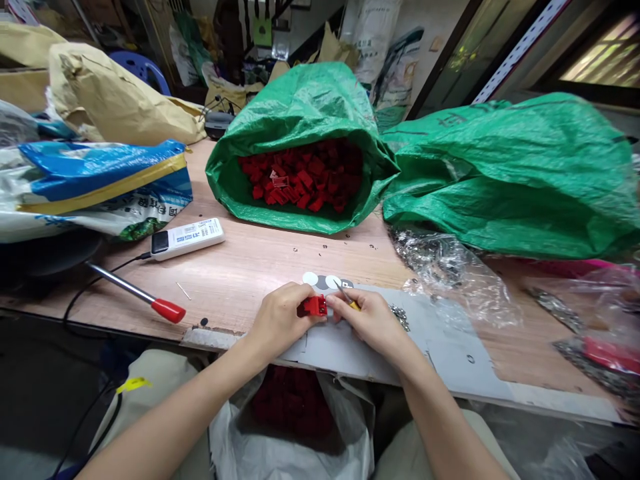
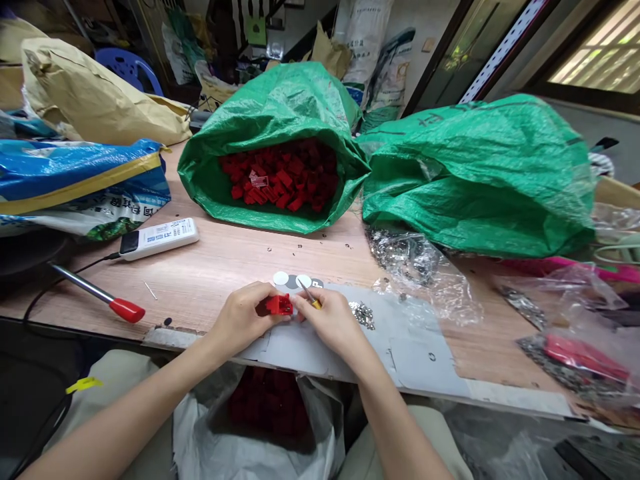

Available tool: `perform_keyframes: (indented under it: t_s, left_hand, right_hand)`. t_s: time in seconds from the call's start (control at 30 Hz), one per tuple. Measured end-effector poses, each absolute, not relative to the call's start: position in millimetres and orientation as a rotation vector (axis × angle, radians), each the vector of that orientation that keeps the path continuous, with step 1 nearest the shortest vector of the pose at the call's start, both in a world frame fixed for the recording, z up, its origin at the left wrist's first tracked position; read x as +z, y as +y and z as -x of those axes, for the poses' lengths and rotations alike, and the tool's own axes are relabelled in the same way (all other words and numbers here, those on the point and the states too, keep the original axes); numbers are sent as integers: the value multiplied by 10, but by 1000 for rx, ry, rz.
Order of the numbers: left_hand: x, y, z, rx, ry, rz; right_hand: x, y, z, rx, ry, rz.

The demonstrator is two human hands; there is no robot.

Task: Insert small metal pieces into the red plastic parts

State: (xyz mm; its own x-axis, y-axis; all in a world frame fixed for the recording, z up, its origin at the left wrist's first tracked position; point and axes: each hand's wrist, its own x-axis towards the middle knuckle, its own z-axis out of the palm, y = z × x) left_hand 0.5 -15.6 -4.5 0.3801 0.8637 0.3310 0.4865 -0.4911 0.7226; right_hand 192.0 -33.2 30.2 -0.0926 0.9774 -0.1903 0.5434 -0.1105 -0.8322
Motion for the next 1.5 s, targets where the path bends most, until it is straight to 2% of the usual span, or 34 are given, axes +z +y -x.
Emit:
perform_keyframes:
  t_s: [0.23, 1.03, 1.3, 1.5]
  left_hand:
    - [6, -160, 22, 933, 1113, -2036]
    - [28, -165, 34, 913, 1092, -2061]
    - [25, -149, 40, 893, 1094, -2101]
    - [63, -150, 41, 844, 1048, -2119]
  right_hand:
    - [355, -396, -2225, 1419, -1780, 1617]
    - [349, -347, -2163, 1440, -1839, 1632]
    - [356, -372, -2145, 1343, -1874, 1657]
    - [466, -419, -2053, 1142, -2017, 1668]
